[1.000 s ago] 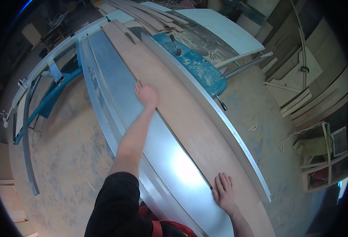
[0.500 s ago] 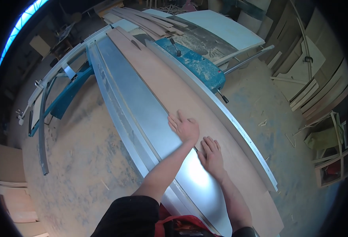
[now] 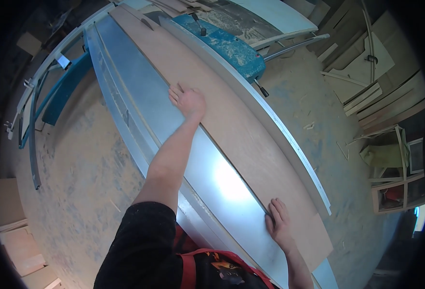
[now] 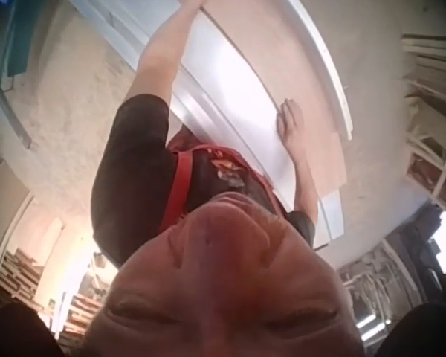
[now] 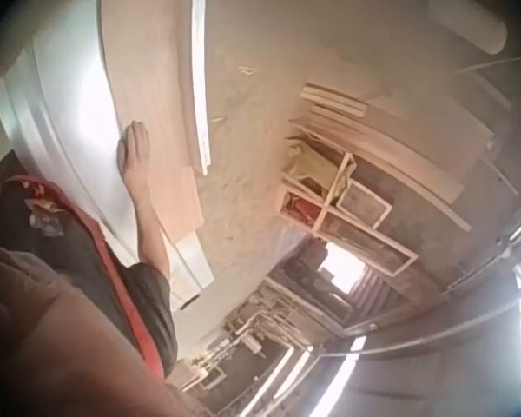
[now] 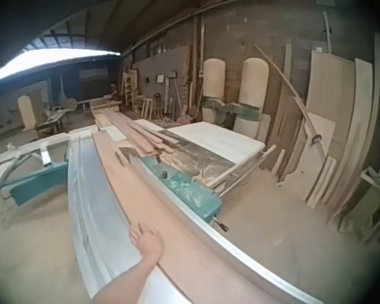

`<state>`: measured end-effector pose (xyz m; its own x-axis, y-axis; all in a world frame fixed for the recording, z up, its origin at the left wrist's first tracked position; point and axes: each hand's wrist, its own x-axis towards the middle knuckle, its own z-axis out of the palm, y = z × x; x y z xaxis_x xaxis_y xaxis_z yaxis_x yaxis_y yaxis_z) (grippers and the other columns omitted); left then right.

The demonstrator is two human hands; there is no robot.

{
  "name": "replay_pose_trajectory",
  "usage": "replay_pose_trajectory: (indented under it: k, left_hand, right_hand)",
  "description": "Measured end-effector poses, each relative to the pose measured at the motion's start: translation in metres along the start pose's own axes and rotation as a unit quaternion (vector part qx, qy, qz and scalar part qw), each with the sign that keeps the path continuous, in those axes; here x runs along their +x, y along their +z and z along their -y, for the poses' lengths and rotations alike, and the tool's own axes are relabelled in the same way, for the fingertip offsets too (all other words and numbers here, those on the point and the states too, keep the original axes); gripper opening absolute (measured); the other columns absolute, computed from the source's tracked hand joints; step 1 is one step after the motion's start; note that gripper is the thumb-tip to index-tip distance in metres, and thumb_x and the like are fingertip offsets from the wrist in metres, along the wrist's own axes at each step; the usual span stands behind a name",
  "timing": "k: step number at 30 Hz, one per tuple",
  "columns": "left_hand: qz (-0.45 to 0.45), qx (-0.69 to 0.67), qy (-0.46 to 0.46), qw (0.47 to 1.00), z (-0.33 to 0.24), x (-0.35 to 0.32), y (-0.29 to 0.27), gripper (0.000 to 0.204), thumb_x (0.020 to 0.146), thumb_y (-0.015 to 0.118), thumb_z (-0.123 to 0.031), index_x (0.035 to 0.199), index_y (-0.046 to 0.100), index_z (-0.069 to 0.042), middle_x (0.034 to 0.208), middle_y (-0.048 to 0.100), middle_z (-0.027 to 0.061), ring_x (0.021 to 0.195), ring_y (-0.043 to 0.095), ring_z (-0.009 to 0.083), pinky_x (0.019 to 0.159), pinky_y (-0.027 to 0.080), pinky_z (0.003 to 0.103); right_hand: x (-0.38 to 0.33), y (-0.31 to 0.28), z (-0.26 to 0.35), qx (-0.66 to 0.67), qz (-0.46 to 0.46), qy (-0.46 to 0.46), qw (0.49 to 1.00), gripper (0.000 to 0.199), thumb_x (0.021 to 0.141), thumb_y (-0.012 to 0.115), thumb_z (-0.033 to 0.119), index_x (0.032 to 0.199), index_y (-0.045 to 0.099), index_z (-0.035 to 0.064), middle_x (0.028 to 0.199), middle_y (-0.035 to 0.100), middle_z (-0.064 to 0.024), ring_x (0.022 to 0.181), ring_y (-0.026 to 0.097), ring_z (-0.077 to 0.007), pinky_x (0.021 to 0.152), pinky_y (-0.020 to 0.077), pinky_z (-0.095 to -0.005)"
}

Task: Using a sliding table saw to cut long wooden boards into thinner strips.

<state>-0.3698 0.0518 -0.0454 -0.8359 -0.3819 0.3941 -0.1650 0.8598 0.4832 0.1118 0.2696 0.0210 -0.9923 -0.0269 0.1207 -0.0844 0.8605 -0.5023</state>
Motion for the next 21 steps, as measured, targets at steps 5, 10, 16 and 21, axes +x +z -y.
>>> replay_pose_trajectory:
  k: [5,10,16,21]
  left_hand:
    - [0.003,0.003,0.007,1.0,0.015,0.041,0.022,0.059,0.095,0.053,-0.029,0.145,0.048,0.002,0.153,0.042,0.0333,0.147,0.035,0.0423,0.124,0.02,0.051]
    - [0.002,0.021,0.014,1.0,0.025,0.089,0.047,0.059,0.095,0.053,-0.031,0.145,0.049,0.001,0.153,0.042,0.0332,0.148,0.036,0.0421,0.124,0.021,0.051]
    - [0.018,0.041,0.049,0.998,0.051,0.145,0.078,0.058,0.094,0.054,-0.032,0.142,0.051,0.001,0.152,0.044,0.0317,0.146,0.038,0.0416,0.123,0.022,0.051]
    - [0.032,-0.017,0.071,0.997,0.07,0.155,0.084,0.052,0.092,0.057,-0.032,0.131,0.06,0.003,0.145,0.054,0.0254,0.141,0.044,0.038,0.119,0.029,0.051]
  right_hand:
    - [-0.048,-0.011,-0.025,-0.09,0.04,0.027,0.995,0.049,0.09,0.07,0.011,0.136,0.059,-0.0025,0.145,0.054,-0.0224,0.139,0.048,-0.0433,0.117,0.0354,-0.0563]
    - [-0.007,0.015,-0.026,-0.119,0.045,0.023,0.992,0.049,0.094,0.065,0.016,0.139,0.058,-0.001,0.147,0.053,-0.0214,0.142,0.046,-0.0413,0.119,0.0305,-0.057]
    - [0.036,0.041,0.024,-0.095,0.038,0.04,0.994,0.049,0.094,0.065,0.014,0.138,0.058,-0.0039,0.147,0.053,-0.0232,0.141,0.046,-0.0431,0.119,0.0306,-0.0576]
    - [0.072,0.043,0.03,-0.097,0.034,0.036,0.994,0.048,0.094,0.066,0.016,0.139,0.059,-0.0013,0.149,0.053,-0.0209,0.141,0.046,-0.0409,0.119,0.0316,-0.0563]
